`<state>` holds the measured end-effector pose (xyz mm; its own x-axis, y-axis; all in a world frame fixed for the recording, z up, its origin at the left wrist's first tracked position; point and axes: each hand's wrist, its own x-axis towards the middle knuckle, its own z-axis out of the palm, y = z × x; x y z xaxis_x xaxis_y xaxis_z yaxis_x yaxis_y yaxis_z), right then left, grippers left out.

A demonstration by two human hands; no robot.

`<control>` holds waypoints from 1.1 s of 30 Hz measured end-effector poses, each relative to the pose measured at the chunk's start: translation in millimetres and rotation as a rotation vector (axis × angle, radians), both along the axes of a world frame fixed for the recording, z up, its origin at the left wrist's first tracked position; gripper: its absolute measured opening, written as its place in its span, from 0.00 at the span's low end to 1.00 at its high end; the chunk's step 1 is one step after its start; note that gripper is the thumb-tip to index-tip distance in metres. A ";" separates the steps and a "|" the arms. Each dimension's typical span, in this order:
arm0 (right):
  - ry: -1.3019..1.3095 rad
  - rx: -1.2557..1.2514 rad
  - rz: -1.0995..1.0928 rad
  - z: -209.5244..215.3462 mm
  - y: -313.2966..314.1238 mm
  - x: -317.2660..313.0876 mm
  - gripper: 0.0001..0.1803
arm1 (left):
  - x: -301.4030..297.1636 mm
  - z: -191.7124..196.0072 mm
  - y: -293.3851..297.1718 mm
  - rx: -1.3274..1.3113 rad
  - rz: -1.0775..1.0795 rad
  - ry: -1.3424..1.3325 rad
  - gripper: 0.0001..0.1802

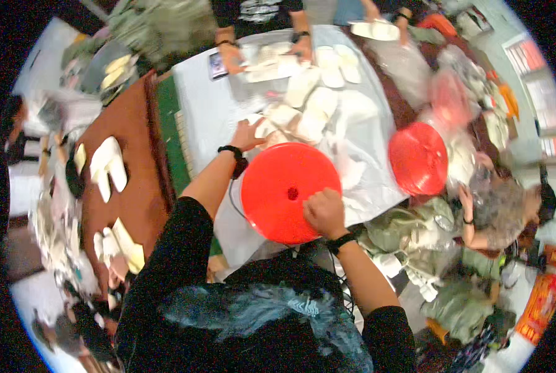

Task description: Assembling white slippers by hand at a workstation.

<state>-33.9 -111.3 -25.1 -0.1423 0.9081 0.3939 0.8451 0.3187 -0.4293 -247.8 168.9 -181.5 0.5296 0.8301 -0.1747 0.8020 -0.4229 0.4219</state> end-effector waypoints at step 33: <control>0.119 0.047 0.013 -0.8 1.0 15.4 0.10 | 71.2 -64.1 30.2 0.552 -0.436 0.590 0.17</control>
